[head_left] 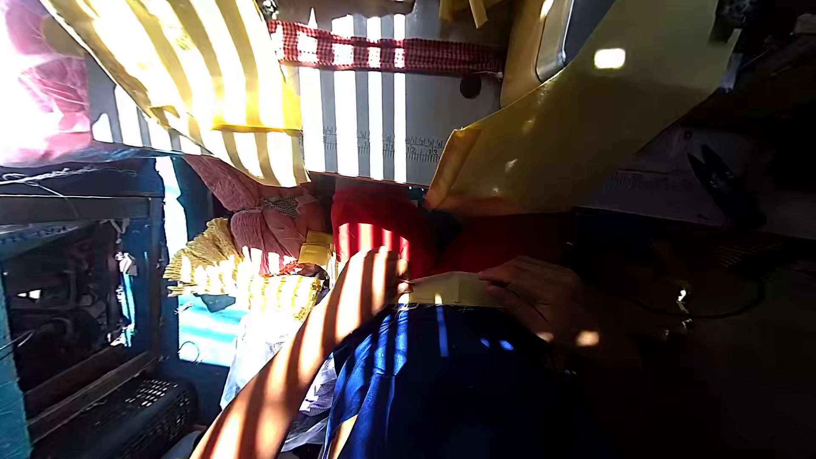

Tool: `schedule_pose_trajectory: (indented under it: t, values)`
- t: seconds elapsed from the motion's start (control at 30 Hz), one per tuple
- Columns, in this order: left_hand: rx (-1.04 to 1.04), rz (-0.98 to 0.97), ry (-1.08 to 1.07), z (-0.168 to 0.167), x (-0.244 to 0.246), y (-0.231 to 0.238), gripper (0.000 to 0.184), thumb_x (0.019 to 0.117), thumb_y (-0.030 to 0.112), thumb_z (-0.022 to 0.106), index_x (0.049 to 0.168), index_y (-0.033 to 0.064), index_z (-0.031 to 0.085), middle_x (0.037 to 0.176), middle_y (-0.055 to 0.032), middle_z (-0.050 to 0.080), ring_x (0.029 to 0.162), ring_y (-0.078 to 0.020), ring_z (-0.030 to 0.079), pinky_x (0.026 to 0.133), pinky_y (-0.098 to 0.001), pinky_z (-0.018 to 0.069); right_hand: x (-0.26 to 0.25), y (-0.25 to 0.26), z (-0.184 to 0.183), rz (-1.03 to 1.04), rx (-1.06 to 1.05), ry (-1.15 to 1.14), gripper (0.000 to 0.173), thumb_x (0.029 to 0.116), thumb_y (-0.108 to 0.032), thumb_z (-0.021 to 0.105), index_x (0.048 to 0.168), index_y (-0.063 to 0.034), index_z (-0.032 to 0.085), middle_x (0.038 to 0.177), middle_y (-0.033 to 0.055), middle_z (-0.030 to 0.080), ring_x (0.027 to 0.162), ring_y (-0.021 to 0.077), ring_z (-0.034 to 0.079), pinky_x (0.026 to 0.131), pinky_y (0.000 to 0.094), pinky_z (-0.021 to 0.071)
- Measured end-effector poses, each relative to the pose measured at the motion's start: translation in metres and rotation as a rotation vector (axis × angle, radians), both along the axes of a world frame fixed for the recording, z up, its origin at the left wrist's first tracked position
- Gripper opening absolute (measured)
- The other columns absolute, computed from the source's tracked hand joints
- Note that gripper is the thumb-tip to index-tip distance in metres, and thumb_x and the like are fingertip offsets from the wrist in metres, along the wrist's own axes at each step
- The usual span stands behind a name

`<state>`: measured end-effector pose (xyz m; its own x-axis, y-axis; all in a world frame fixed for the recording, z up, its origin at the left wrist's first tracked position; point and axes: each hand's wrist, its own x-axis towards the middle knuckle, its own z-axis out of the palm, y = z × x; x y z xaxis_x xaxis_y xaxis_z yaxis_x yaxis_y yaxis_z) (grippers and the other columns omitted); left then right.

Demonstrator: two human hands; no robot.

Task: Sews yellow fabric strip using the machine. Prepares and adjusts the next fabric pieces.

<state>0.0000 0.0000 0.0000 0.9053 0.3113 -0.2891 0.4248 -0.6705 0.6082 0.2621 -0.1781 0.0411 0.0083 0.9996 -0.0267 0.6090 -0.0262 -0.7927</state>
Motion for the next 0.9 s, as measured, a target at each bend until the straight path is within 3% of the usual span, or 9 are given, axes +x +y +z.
schedule_pose_trajectory:
  t: [0.2, 0.33, 0.37, 0.43, 0.5, 0.6, 0.77, 0.87, 0.9]
  values:
    - [0.085, 0.053, -0.021, 0.013, -0.009, -0.006, 0.026, 0.1024, 0.026, 0.052, 0.092, 0.0126, 0.072, 0.083, -0.002, 0.066, 0.082, -0.0187, 0.066, 0.076, -0.0392, 0.0546, -0.008, 0.023, -0.008, 0.057, -0.093, -0.14, 0.04, 0.1087, -0.039, 0.046, 0.12, -0.0139, 0.073, 0.108, 0.0026, 0.074, 0.102, 0.0169, 0.068, 0.089, 0.0333, 0.0557]
    - [0.13, -0.1, -0.103, 0.041, 0.002, -0.013, 0.027, 0.1045, 0.015, 0.052, 0.122, 0.0142, 0.072, 0.125, -0.0041, 0.072, 0.113, -0.0232, 0.068, 0.097, -0.0451, 0.0539, -0.034, 0.037, -0.013, 0.202, -0.122, -0.145, 0.046, 0.1062, -0.044, 0.047, 0.134, -0.0135, 0.066, 0.143, 0.0065, 0.06, 0.136, 0.0266, 0.053, 0.112, 0.0473, 0.045]
    - [0.045, -0.067, -0.192, 0.048, 0.002, -0.016, 0.025, 0.1039, 0.017, 0.053, 0.117, 0.015, 0.074, 0.114, -0.0033, 0.074, 0.106, -0.0204, 0.07, 0.093, -0.0428, 0.0557, -0.04, 0.035, -0.012, 0.226, -0.103, -0.083, 0.039, 0.1049, -0.038, 0.051, 0.126, -0.0114, 0.07, 0.135, 0.0072, 0.065, 0.13, 0.0263, 0.058, 0.108, 0.0468, 0.0482]
    - [-0.203, 0.0, -0.284, 0.057, -0.002, -0.012, 0.025, 0.1032, 0.032, 0.058, 0.099, 0.0156, 0.076, 0.085, 0.0021, 0.073, 0.078, -0.0077, 0.068, 0.072, -0.03, 0.056, -0.036, 0.027, -0.006, 0.259, -0.066, 0.123, 0.026, 0.1012, -0.029, 0.059, 0.095, -0.0064, 0.071, 0.09, 0.0072, 0.071, 0.089, 0.0208, 0.068, 0.079, 0.039, 0.0554]
    - [-0.435, 0.02, -0.212, 0.059, -0.015, 0.003, 0.033, 0.0947, 0.045, 0.068, 0.08, 0.0151, 0.071, 0.065, 0.0059, 0.064, 0.059, -0.0007, 0.058, 0.056, -0.0241, 0.0493, -0.004, 0.012, 0.009, 0.362, -0.212, 0.396, 0.033, 0.1028, -0.032, 0.057, 0.087, -0.0055, 0.067, 0.067, 0.002, 0.065, 0.059, 0.0092, 0.062, 0.056, 0.0284, 0.0509]
    - [-0.659, 0.037, -0.114, 0.069, -0.037, 0.033, 0.033, 0.0881, 0.043, 0.073, 0.073, 0.0142, 0.071, 0.061, 0.0104, 0.062, 0.056, 0.0067, 0.055, 0.053, -0.0163, 0.047, 0.067, -0.029, 0.024, 0.427, -0.421, 0.48, 0.037, 0.1033, -0.039, 0.056, 0.093, -0.0073, 0.071, 0.068, -0.003, 0.069, 0.057, 0.0026, 0.063, 0.054, 0.0248, 0.055]
    - [-0.69, -0.064, -0.179, 0.069, -0.104, 0.089, 0.027, 0.0978, 0.05, 0.065, 0.092, 0.024, 0.071, 0.078, 0.0154, 0.068, 0.072, 0.0099, 0.062, 0.065, -0.0114, 0.0513, 0.146, -0.117, 0.058, 0.325, -0.432, 0.364, 0.033, 0.0989, -0.047, 0.061, 0.099, -0.0158, 0.071, 0.07, -0.0089, 0.066, 0.059, -0.0041, 0.058, 0.052, 0.0198, 0.0479]
    - [-0.678, 0.048, -0.116, 0.114, -0.129, 0.123, 0.019, 0.0985, 0.039, 0.066, 0.101, 0.0215, 0.073, 0.086, 0.0159, 0.072, 0.077, 0.0108, 0.064, 0.069, -0.012, 0.0539, 0.174, -0.169, 0.097, 0.099, -0.373, 0.283, 0.031, 0.0973, -0.046, 0.065, 0.099, -0.0159, 0.072, 0.078, -0.0094, 0.069, 0.067, -0.0068, 0.062, 0.059, 0.0149, 0.0516]
    - [-0.654, 0.069, -0.133, 0.137, -0.128, 0.133, 0.02, 0.0999, 0.031, 0.065, 0.104, 0.0119, 0.072, 0.091, 0.0118, 0.073, 0.082, 0.0097, 0.065, 0.074, -0.013, 0.0548, 0.177, -0.181, 0.113, -0.001, -0.373, 0.256, 0.029, 0.096, -0.041, 0.068, 0.096, -0.0125, 0.073, 0.078, -0.0076, 0.07, 0.068, -0.0061, 0.062, 0.061, 0.0144, 0.0521]
